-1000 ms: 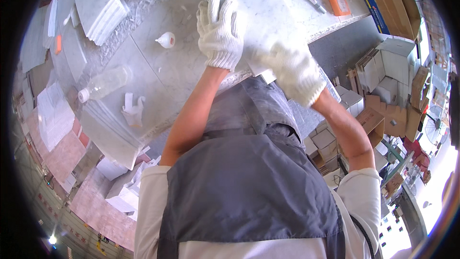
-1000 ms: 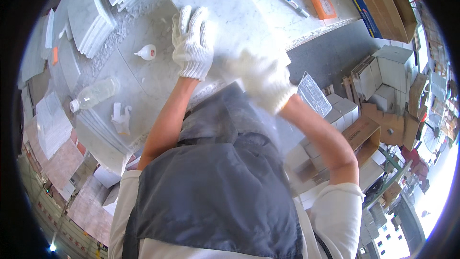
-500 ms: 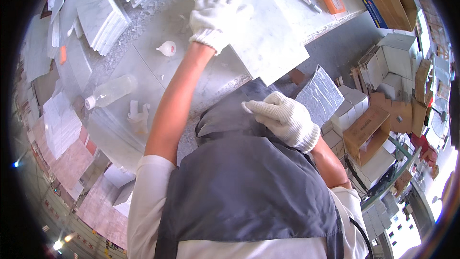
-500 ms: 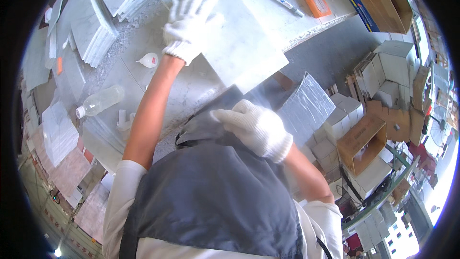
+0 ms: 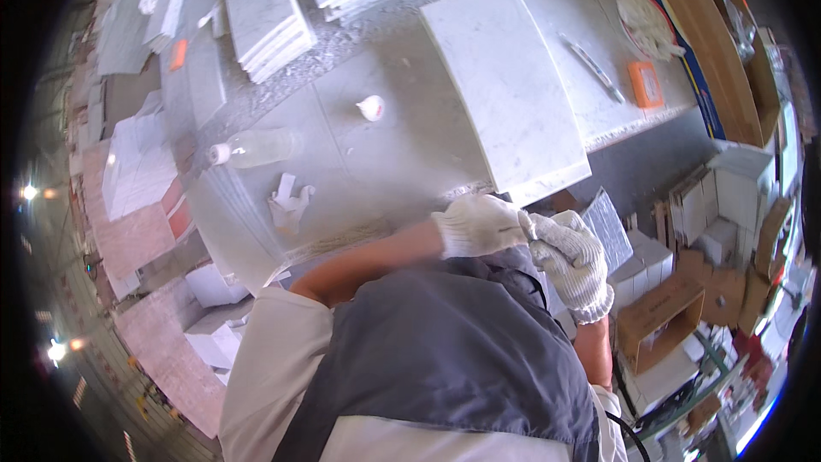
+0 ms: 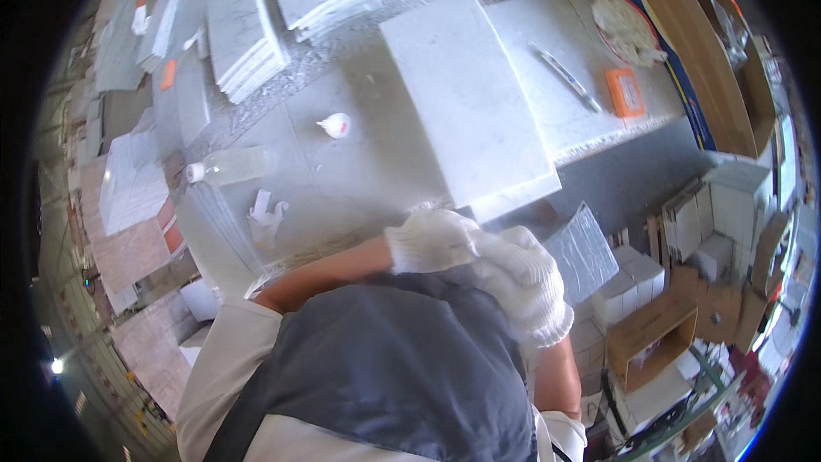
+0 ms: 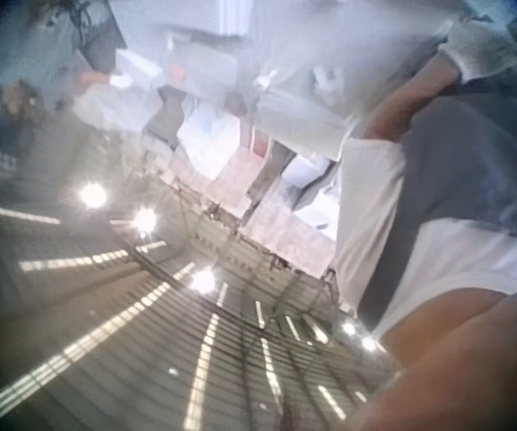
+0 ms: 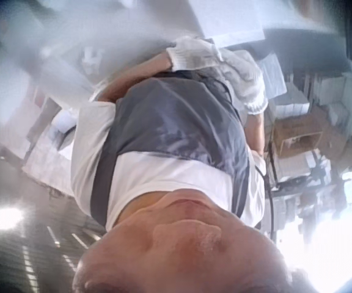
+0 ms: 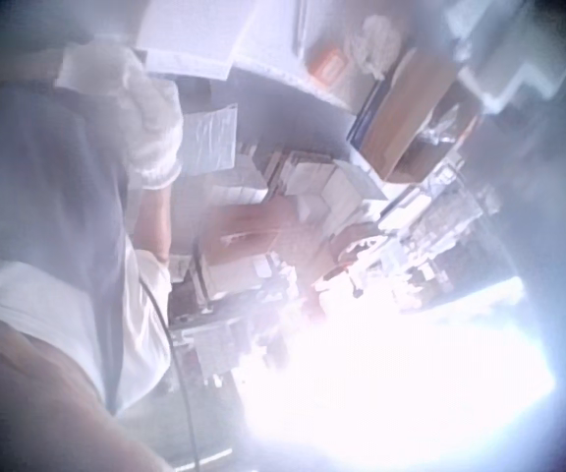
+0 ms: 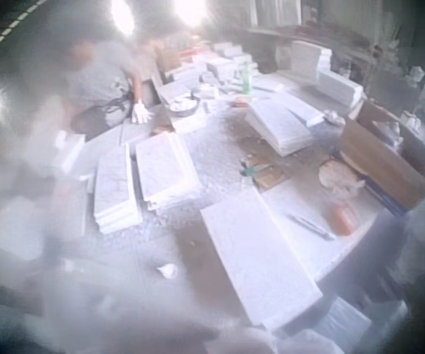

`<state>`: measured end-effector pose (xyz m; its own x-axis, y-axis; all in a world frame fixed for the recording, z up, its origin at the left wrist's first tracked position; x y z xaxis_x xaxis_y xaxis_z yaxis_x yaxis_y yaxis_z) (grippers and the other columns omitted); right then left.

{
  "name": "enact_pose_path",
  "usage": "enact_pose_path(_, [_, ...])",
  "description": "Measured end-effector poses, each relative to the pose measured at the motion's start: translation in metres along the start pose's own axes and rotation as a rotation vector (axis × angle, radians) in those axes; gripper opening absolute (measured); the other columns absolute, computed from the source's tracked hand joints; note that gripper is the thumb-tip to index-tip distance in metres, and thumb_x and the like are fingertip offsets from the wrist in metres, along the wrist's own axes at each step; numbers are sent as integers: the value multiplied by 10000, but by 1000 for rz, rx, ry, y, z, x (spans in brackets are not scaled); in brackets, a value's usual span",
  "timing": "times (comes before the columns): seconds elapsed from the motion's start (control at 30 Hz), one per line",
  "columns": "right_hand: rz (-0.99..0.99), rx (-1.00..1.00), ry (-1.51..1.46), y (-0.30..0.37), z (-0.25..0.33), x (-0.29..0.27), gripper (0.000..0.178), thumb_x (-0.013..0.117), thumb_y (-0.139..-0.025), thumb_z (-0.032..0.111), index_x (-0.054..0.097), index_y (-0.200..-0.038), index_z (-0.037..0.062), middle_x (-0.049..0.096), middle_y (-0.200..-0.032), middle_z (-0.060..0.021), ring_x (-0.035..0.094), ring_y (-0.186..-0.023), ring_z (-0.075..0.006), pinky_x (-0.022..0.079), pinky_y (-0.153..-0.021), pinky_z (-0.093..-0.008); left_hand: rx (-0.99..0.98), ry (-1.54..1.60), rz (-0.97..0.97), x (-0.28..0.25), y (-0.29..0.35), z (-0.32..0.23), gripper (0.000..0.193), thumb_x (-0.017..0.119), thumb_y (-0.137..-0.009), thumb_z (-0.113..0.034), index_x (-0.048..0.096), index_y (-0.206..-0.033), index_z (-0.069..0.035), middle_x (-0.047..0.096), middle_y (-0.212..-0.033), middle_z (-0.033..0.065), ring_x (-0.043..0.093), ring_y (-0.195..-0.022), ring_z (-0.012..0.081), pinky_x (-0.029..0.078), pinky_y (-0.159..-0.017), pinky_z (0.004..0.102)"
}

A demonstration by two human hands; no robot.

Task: The person applies adhesive from a tube onto a white tile using a putty knife to spread it evenly. The person then wipes the tile surface with a cloth and repeats the process on another tile.

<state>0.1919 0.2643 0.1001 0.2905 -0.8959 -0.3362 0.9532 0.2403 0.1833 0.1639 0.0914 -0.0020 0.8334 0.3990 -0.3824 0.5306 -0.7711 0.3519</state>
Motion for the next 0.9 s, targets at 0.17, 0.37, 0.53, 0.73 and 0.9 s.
enact_pose_path(0.17, [28, -182, 165, -38, -3, 32, 379, 758, -838, 14, 754, -1208, 98, 699, -935, -139, 687, -847, -305, 549, -740, -380, -187, 160, -307, -35, 52, 27, 332, 587, -1035, -395, 767, -1024, -117, 737, -956, 123, 693, -888, 328, 528, -820, 421])
enact_pose_path(0.37, [40, -220, 279, -82, -1, 60, 322, 677, -954, 180, 729, -1272, 171, 702, -935, -110, 704, -812, -327, 566, -704, -405, -551, 525, -505, -8, 75, 67, 285, 603, -1029, -327, 739, -1130, -98, 731, -969, 90, 673, -870, 252, 525, -783, 381])
enact_pose_path(0.53, [106, -269, 337, -106, -8, 75, 395, 620, -965, 145, 668, -1356, 171, 698, -1035, -153, 700, -878, -359, 570, -745, -429, -719, 410, -815, 0, 87, 85, 350, 629, -1024, -294, 674, -1264, -44, 718, -1094, 103, 664, -937, 172, 528, -835, 330])
enact_pose_path(0.73, [119, -340, 295, -128, -16, 92, 465, 597, -948, 106, 594, -1412, 136, 673, -1192, -198, 694, -1006, -397, 574, -829, -452, -629, 377, -1017, -17, 97, 78, 324, 609, -1013, -271, 665, -1237, -44, 718, -1165, 177, 674, -1096, 289, 503, -958, 392])
enact_pose_path(0.9, [145, -372, 327, -137, -16, 92, 485, 672, -907, 144, 599, -1386, 127, 685, -1197, -183, 700, -1017, -392, 579, -821, -459, -700, 460, -1045, -18, 87, 63, 270, 614, -999, -226, 697, -1151, -18, 729, -1131, 193, 689, -1076, 326, 512, -945, 391])
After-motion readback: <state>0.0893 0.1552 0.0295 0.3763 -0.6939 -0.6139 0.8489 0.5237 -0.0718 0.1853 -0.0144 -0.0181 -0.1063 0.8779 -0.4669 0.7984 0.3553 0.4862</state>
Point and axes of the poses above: each hand's wrist, its own y-axis away from the middle knuckle, its own x-axis out of the palm, z = x × y, the point moved 3 cm from there along -y, towards the middle knuckle
